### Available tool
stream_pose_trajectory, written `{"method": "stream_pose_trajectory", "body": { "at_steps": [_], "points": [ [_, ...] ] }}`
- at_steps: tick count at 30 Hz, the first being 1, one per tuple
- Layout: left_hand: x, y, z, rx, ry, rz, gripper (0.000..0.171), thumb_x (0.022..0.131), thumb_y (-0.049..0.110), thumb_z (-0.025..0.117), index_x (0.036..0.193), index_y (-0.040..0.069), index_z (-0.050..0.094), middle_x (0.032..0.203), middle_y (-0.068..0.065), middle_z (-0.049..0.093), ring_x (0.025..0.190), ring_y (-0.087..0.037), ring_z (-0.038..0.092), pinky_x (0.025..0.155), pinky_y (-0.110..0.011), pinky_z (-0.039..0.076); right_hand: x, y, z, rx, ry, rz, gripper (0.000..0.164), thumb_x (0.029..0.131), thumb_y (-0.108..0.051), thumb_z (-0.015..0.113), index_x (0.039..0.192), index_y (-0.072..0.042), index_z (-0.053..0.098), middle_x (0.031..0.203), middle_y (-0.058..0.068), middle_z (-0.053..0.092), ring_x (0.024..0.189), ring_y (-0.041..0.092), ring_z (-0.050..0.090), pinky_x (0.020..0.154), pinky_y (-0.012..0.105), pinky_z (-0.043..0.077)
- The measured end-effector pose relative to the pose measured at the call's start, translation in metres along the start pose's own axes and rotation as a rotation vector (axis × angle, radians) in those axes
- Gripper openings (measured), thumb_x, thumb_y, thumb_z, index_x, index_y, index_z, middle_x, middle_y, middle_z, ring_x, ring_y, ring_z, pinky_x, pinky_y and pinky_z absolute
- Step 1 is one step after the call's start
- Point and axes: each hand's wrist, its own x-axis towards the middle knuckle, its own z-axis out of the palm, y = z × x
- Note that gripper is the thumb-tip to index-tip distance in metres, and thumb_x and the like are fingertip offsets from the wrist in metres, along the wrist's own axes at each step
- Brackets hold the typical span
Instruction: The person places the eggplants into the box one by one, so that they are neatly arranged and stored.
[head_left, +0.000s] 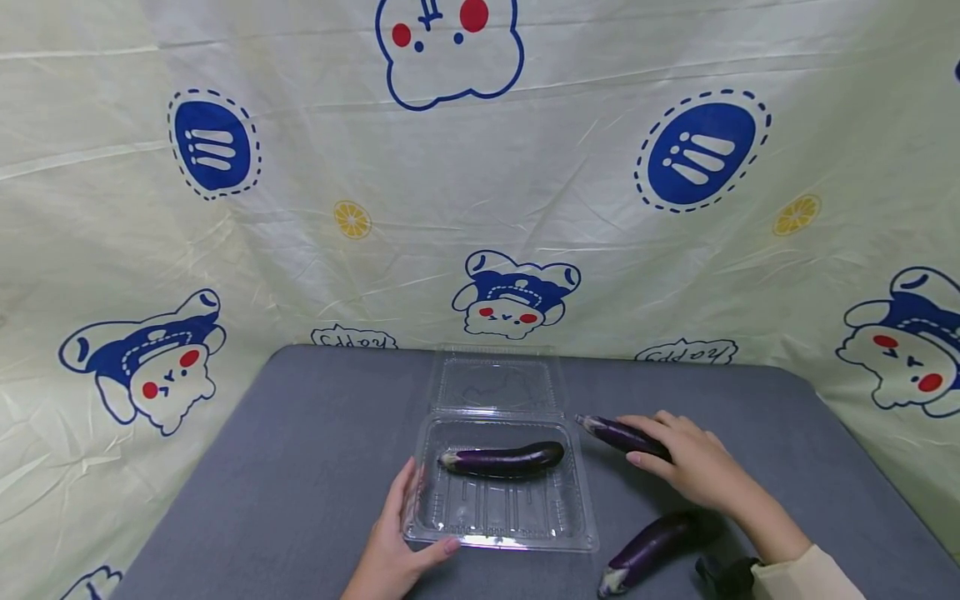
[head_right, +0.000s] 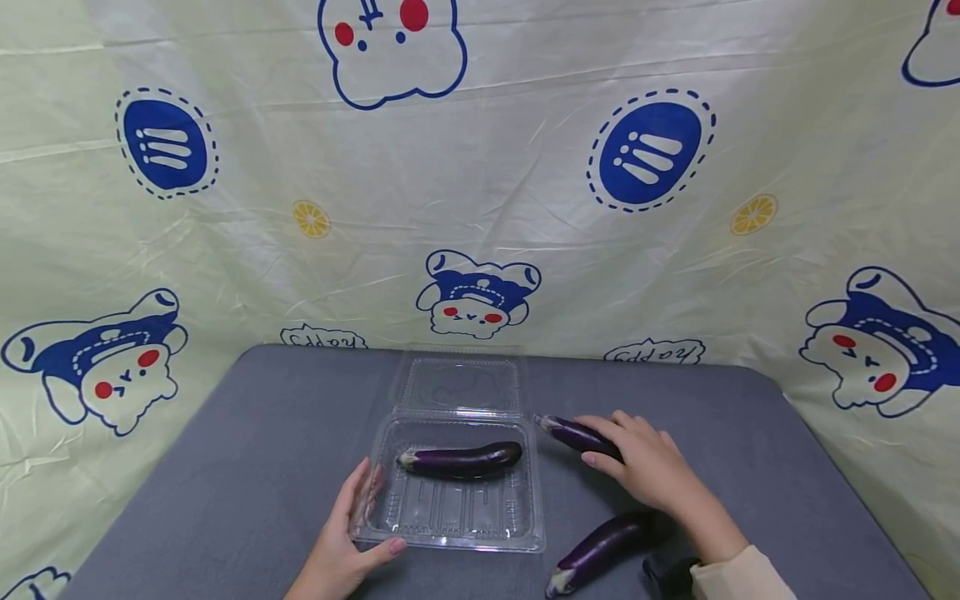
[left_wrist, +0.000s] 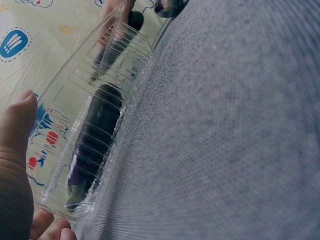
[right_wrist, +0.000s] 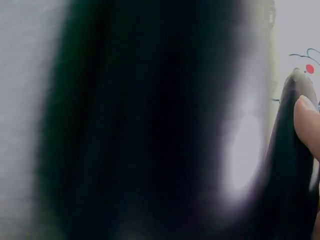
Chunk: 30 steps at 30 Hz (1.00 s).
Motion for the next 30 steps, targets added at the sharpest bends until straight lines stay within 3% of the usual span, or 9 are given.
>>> {"method": "stream_pose_trajectory", "body": {
  "at_steps": [11, 19, 30],
  "points": [
    [0.000, 0.000, 0.000, 0.003, -0.002, -0.006, 0.114, 0.072, 0.028, 0.090, 0.158, 0.014, 0.017, 0.156, -0.016, 0.040, 0.145, -0.032, 0.039, 0.114, -0.019, 0.034, 0.013, -0.025, -0.016, 0.027, 0.067, -0.049, 0.054, 0.095, -0.055, 0.058, 0.144, -0.033, 0.051, 0.108, -0.003, 0.062, 0.090, 0.014, 0.053, 0.068, 0.032, 0.039],
    [0.000, -0.002, 0.000, -0.003, 0.003, 0.008, 0.114, 0.072, 0.027, 0.090, 0.158, 0.013, 0.018, 0.157, -0.016, 0.040, 0.145, -0.031, 0.038, 0.114, -0.018, 0.033, 0.024, -0.049, -0.015, 0.073, 0.063, -0.084, 0.053, 0.094, -0.047, 0.064, 0.143, -0.033, 0.052, 0.109, -0.002, 0.063, 0.091, 0.014, 0.052, 0.069, 0.030, 0.040],
    [0.000, -0.002, 0.000, -0.014, 0.000, -0.004, 0.114, 0.072, 0.027, 0.090, 0.158, 0.015, 0.017, 0.158, -0.017, 0.037, 0.145, -0.032, 0.038, 0.114, -0.019, 0.033, 0.034, -0.082, -0.010, 0.120, 0.018, -0.160, 0.054, 0.093, -0.056, 0.060, 0.142, -0.035, 0.053, 0.109, -0.006, 0.062, 0.089, 0.010, 0.050, 0.070, 0.029, 0.041]
  ]
}}
